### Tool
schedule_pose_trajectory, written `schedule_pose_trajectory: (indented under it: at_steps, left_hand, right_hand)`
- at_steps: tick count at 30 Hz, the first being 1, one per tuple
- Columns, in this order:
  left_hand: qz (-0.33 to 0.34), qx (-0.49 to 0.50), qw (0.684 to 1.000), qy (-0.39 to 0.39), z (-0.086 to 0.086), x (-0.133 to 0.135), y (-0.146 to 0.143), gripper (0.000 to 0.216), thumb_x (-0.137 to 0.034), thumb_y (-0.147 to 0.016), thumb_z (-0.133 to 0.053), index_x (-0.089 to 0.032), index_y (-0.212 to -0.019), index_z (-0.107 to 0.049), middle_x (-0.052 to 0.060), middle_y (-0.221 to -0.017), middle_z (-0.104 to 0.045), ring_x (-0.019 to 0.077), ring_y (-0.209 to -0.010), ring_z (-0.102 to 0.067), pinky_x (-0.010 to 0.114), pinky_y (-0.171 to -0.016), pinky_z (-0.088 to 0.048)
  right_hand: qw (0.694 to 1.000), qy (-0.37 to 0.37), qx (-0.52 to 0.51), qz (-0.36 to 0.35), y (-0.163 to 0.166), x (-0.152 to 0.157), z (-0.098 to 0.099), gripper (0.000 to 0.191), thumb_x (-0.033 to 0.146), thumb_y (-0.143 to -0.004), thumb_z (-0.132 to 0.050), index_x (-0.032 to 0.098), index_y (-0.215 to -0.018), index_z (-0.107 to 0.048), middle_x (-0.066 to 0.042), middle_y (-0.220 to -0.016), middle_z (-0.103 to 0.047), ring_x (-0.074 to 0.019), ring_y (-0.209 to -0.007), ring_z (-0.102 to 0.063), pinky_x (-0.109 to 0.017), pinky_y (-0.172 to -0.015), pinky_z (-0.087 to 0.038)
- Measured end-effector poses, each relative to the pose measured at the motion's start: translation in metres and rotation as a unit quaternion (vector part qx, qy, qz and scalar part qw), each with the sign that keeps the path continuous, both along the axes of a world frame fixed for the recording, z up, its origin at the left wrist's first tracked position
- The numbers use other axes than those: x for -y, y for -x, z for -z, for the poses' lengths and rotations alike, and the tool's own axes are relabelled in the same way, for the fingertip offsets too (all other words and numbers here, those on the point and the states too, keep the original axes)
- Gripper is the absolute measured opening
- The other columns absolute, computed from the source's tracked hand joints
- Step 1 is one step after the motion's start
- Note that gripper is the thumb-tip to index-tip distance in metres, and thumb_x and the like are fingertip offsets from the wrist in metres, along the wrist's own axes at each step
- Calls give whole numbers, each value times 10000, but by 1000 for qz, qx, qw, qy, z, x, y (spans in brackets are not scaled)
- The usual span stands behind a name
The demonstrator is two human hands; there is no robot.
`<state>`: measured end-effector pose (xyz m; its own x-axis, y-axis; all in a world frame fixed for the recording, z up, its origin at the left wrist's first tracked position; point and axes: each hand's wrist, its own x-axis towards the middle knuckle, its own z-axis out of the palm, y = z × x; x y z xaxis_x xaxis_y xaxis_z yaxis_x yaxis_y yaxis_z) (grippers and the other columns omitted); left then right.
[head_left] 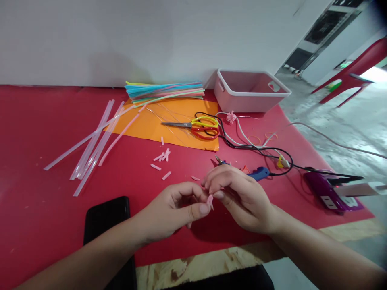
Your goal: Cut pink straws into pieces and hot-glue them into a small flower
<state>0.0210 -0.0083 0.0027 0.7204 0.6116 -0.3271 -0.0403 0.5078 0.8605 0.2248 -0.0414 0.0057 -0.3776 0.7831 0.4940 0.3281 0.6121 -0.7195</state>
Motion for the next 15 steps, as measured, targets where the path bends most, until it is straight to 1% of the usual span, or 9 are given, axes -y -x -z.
schedule_pose_trajectory:
  at_steps: [5, 7, 9, 12, 15]
  left_hand:
    - [8, -10, 1000, -12, 0, 0, 0, 364, -483, -761, -852, -183, -736, -648, -70, -545, -516, 59, -468, -397, 186, -445, -272]
    - [11, -7, 1000, -11, -1, 0, 1, 366, -483, -766, -849, -184, -736, -640, -69, -549, -526, 60, -469, -406, 185, -446, -286]
    - [7, -2, 1000, -9, -1, 0, 1, 378, -493, -766, -848, -184, -730, -633, -63, -565, -539, 65, -480, -437, 185, -457, -313]
    - [-14, 9, 1000, -14, -2, 0, 1, 388, -504, -767, -846, -184, -726, -630, -58, -598, -550, 67, -495, -476, 185, -470, -341]
    - [-26, 11, 999, -22, -2, -1, 1, 376, -504, -778, -839, -187, -734, -641, -54, -630, -552, 70, -515, -501, 183, -471, -354]
  right_hand:
    - [999, 27, 4, -24, 2, 4, -2, 109, 228, -1058, -445, 210, -985, -523, -66, -923, -618, -173, -897, -606, -324, -787, -553]
    - [999, 37, 4, -26, 2, 5, -3, 132, 252, -1067, -427, 214, -980, -519, -66, -914, -610, -175, -885, -600, -326, -771, -555]
    - [999, 36, 4, -20, 2, 4, -4, 118, 230, -1056, -451, 213, -977, -538, -63, -902, -624, -173, -873, -613, -323, -765, -562]
    - [1000, -19, 15, 17, 0, 2, -3, 74, 152, -1002, -541, 199, -1001, -598, -69, -905, -666, -178, -887, -652, -326, -792, -579]
    - [993, -97, 39, 53, -2, -1, -2, 156, 133, -949, -619, 189, -1093, -644, -93, -944, -711, -209, -921, -685, -366, -834, -596]
